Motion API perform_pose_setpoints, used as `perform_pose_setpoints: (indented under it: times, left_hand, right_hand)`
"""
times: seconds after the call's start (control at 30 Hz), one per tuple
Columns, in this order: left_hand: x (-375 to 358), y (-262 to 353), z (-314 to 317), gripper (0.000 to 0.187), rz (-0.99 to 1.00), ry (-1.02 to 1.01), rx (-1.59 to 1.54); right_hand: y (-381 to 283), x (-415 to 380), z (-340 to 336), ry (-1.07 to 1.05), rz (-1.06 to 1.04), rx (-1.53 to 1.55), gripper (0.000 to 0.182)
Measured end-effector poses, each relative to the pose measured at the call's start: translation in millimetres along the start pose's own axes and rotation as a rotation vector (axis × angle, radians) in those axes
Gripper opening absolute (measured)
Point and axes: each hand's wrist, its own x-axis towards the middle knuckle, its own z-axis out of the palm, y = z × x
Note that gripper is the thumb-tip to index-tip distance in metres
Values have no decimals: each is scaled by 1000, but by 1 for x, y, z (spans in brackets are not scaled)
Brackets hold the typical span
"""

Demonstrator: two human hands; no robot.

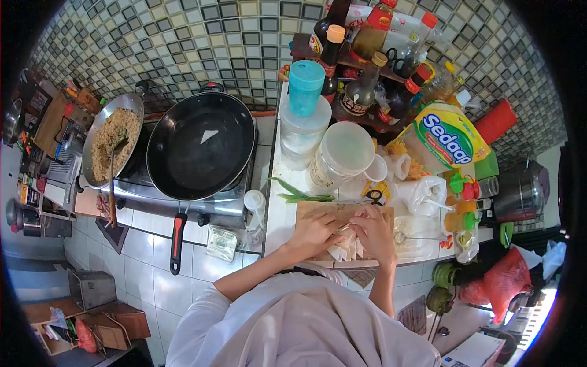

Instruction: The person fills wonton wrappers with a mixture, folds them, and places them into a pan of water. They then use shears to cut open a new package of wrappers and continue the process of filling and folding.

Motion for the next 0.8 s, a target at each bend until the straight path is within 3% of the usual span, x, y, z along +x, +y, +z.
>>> perform_pose_setpoints:
  times: [0.2,0.43,0.63,0.67,0.8]
  left_hand:
    - [-1,0,1,20,-39,191,-60]
    - [-11,-2,-32,13,-103,223,-80]
    - [-18,-52,-110,12,-193,521,213]
    - [-21,-69,-122,11,-279,579,241]
    - [-31,-117,-173,11,-433,574,569]
  right_hand:
    - [-15,-1,-1,19,-8,21,11]
    - [-35,4,-1,143,-109,58,14]
    - [-33,5,-2,267,-161,81,17]
    - [-33,5,-2,272,-179,64,17]
    - [-38,2,-2,227,-177,48,16]
